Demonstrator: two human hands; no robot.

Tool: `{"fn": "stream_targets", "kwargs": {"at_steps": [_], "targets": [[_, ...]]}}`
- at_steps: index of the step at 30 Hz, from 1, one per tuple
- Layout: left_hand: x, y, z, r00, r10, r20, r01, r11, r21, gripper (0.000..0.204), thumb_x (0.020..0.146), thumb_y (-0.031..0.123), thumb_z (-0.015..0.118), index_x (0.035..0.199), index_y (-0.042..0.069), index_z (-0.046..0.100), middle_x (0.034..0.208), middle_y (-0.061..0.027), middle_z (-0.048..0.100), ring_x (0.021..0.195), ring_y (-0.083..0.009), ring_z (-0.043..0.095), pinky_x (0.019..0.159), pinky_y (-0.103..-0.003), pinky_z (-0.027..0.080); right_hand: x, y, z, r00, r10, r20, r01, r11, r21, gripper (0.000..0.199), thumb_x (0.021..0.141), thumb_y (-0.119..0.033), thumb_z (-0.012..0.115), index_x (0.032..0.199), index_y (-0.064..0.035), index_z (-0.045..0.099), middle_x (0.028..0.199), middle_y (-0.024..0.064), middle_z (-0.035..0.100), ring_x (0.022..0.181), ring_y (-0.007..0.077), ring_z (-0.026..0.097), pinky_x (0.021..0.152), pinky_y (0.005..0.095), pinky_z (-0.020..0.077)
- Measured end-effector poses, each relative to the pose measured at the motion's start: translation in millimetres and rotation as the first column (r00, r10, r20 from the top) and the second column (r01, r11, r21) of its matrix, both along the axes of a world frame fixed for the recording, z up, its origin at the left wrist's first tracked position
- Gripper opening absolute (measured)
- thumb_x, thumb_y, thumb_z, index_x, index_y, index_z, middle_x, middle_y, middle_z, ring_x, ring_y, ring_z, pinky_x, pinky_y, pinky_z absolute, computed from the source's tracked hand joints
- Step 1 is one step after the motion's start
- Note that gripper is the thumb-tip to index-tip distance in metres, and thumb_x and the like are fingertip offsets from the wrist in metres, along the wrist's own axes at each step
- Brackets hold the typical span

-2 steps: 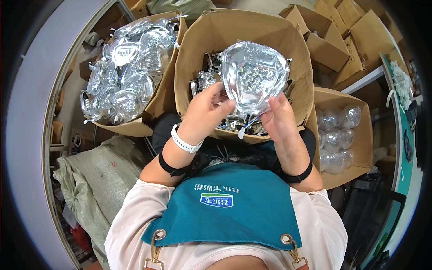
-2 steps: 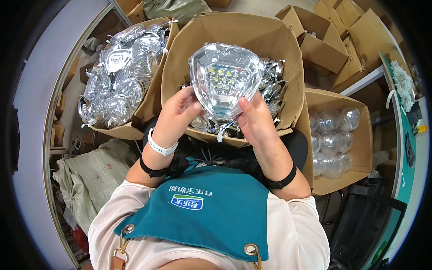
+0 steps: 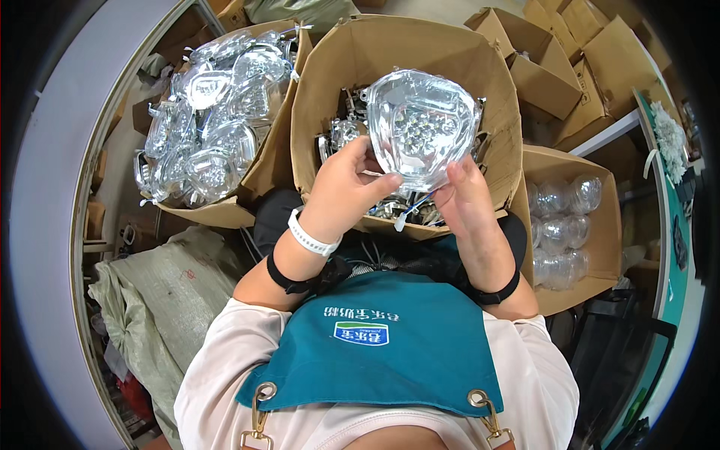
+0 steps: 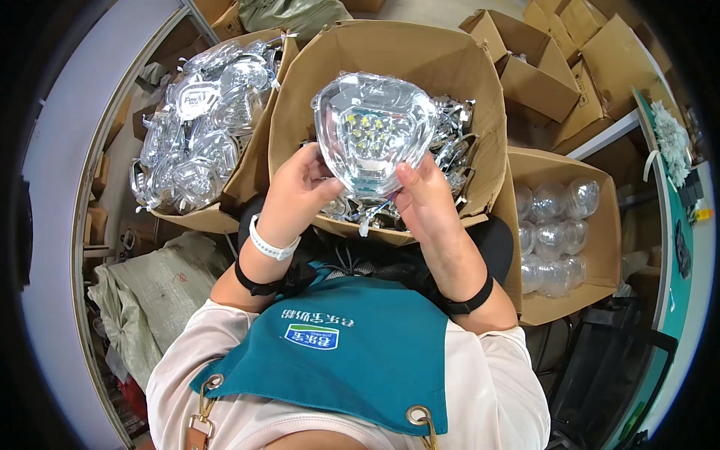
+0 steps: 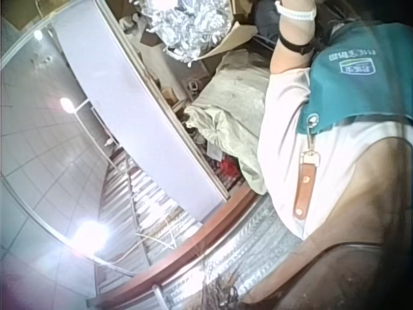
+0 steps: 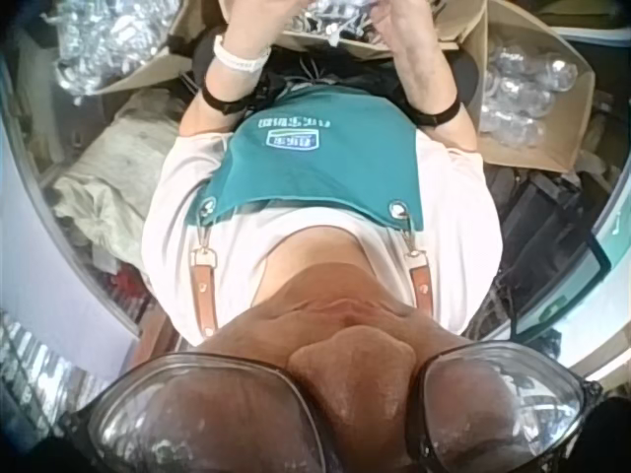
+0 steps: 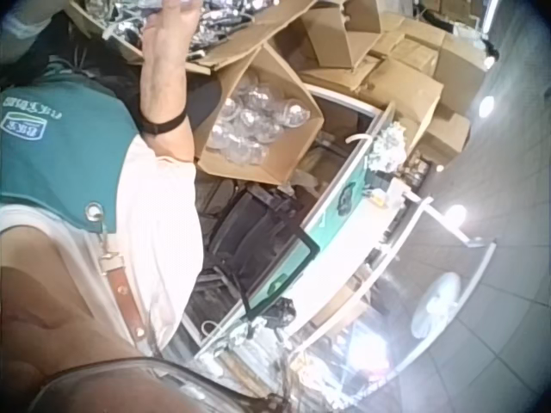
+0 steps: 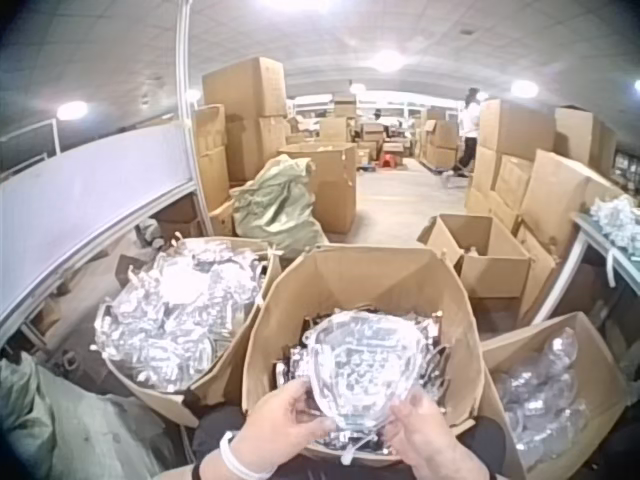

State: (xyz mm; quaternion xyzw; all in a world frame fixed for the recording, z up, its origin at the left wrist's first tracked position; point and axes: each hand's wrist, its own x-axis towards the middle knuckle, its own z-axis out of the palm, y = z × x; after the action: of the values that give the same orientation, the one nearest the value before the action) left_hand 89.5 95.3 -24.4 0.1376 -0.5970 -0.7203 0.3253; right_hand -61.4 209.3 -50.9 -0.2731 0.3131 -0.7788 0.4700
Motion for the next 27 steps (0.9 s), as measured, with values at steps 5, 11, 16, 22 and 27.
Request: {"fn": "stream_targets", "kwargs": {"at_steps": [5,11,16,22,27], "targets": [[-2.9,-0.7,-9.9,0.966,0.159,0.202,-0.096,0.952,-0.290,0.038,0.085,0.025,0.074,0.105,-0.003,0.057,0.087,-0.0056,0.065,0.073,-0.0102,0.061,0.066,-0.027,0.051,3.7,2.8,2.1,0.999,-0.032,-0.006,0.032,0.999,-0.008,0.070,0.086,-0.032,0.073,0.136,0.0010,0.036,0.129,0.0126,0.053,0.116,0.0239,0.056,0.097,0.0393,0.0472],[-3.4,-4.2,-20.8,0.987,-0.093,0.129,0.091,0.996,0.024,0.048,0.094,0.025,0.062,0.129,-0.003,0.045,0.122,-0.0101,0.057,0.109,-0.0151,0.055,0.095,-0.033,0.045,5.8,3.3,-2.7,0.929,-0.259,-0.263,0.281,0.958,0.049,0.066,0.083,-0.028,0.076,0.131,0.0018,0.041,0.121,0.0109,0.057,0.111,0.0204,0.057,0.088,0.0365,0.0500],[-13.7,0.6,-11.3,0.986,-0.025,-0.168,0.120,0.804,0.582,0.060,0.098,0.057,0.035,0.134,0.010,0.045,0.127,-0.0087,0.055,0.112,-0.0255,0.055,0.092,-0.040,0.048,33.7,9.1,13.2,0.162,-0.016,-0.987,0.421,0.905,0.054,0.080,0.075,-0.023,0.079,0.139,0.0009,0.037,0.115,0.0175,0.060,0.102,0.0312,0.061,0.089,0.0381,0.0486],[-5.1,-27.2,-17.9,0.969,0.010,-0.248,0.195,0.587,0.786,0.064,0.094,0.054,0.038,0.121,-0.002,0.055,0.097,-0.0170,0.066,0.085,-0.0304,0.064,0.077,-0.043,0.052,33.7,12.3,32.7,0.233,-0.079,-0.969,0.295,0.955,-0.007,0.082,0.071,-0.024,0.079,0.142,-0.0079,0.040,0.115,0.0179,0.062,0.105,0.0347,0.059,0.092,0.0412,0.0460],[32.3,-69.7,-30.6,0.942,0.020,-0.335,0.257,0.598,0.759,0.065,0.089,0.055,0.046,0.118,-0.004,0.054,0.098,-0.0167,0.060,0.085,-0.0288,0.059,0.077,-0.040,0.050,-11.4,9.5,4.5,0.102,0.163,-0.981,0.388,0.902,0.190,0.064,0.077,-0.023,0.074,0.134,-0.0077,0.048,0.116,0.0180,0.062,0.109,0.0355,0.057,0.096,0.0413,0.0431]]}}
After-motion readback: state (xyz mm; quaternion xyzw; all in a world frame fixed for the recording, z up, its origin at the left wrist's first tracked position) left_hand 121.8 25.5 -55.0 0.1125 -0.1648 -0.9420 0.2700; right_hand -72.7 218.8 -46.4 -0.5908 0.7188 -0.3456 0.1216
